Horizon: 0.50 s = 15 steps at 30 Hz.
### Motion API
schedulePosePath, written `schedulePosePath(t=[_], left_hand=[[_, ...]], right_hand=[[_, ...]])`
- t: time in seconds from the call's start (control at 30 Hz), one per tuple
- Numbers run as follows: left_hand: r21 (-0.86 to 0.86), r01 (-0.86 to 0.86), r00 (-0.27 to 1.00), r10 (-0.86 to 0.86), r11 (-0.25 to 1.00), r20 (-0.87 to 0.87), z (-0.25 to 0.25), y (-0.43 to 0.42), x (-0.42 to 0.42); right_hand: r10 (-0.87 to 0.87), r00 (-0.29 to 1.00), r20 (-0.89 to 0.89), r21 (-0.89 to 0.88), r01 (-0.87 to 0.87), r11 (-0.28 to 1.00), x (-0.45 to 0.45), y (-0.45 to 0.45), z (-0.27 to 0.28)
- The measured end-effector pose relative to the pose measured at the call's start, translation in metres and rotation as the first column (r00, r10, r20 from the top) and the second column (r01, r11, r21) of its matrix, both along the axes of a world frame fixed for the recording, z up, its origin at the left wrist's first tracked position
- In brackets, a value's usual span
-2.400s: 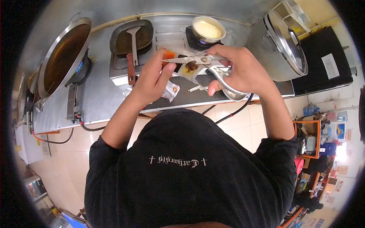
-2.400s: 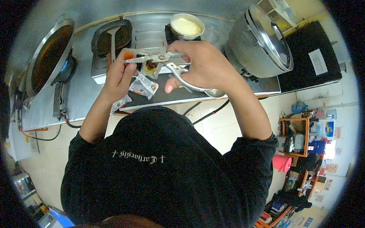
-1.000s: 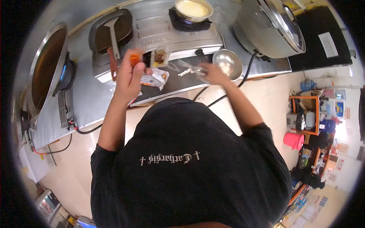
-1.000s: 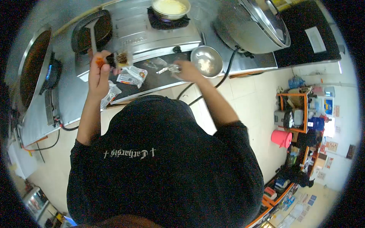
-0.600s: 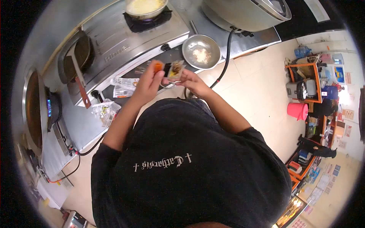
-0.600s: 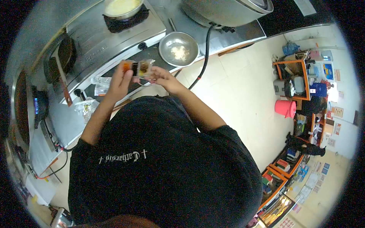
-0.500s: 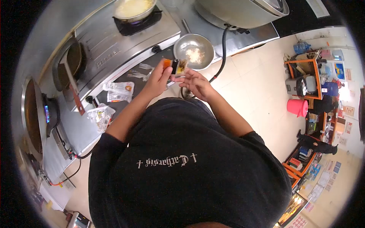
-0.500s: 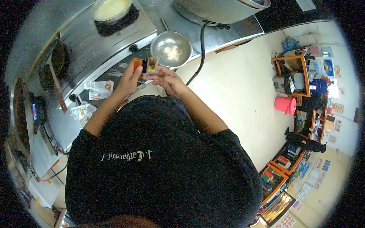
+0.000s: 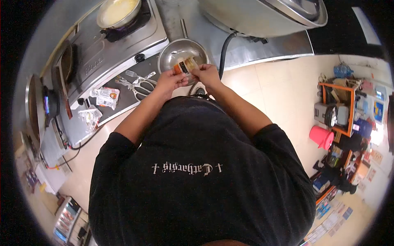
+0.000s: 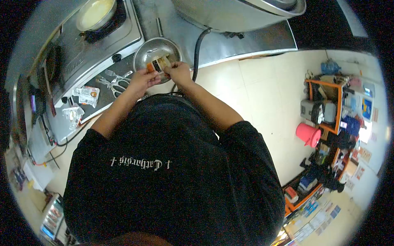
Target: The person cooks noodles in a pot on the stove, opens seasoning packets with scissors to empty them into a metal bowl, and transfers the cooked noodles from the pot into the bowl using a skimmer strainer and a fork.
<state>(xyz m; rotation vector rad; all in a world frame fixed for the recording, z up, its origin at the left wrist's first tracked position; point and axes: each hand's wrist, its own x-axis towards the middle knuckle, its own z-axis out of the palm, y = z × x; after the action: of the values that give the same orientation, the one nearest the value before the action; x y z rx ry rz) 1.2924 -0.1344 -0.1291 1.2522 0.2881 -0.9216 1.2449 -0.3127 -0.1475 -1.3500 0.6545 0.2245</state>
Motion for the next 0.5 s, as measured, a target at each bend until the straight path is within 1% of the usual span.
schedulePosePath(t=[0.07,0.1,0.17,0.2,0.27,0.3,0.37,0.5], left_hand=[[0.038,-0.036,0.999,0.038,0.999,-0.031,0.001,-0.002,-0.001],[0.047,-0.050,0.998,0.051,0.998,-0.033,0.001,-0.004,-0.001],[0.086,-0.142,0.987,0.147,0.986,-0.059,0.000,-0.008,-0.001],[0.088,-0.152,0.986,0.157,0.985,-0.060,0.000,-0.010,-0.001],[0.076,-0.205,0.976,0.209,0.976,-0.052,-0.002,-0.017,-0.001],[0.073,-0.215,0.974,0.219,0.974,-0.054,-0.003,-0.020,-0.001],[0.122,-0.269,0.957,0.279,0.955,-0.075,0.001,-0.024,-0.003],[0.112,-0.298,0.950,0.306,0.948,-0.065,0.003,-0.028,0.001]], right_hand=[[0.022,1.000,0.013,-0.042,-0.021,0.999,0.003,0.000,-0.003],[0.035,0.999,0.011,-0.033,-0.035,0.999,0.004,0.001,-0.005],[0.042,0.997,0.068,-0.128,-0.033,0.991,0.006,0.001,-0.009],[0.052,0.996,0.066,-0.127,-0.043,0.991,0.006,0.001,-0.010],[-0.014,0.992,0.127,-0.149,0.033,0.988,0.006,-0.002,-0.013],[-0.004,0.992,0.126,-0.152,0.023,0.988,0.007,-0.005,-0.014],[0.108,0.986,0.128,-0.218,-0.079,0.973,0.007,-0.010,-0.025],[0.139,0.977,0.161,-0.234,-0.099,0.967,0.007,-0.012,-0.036]])
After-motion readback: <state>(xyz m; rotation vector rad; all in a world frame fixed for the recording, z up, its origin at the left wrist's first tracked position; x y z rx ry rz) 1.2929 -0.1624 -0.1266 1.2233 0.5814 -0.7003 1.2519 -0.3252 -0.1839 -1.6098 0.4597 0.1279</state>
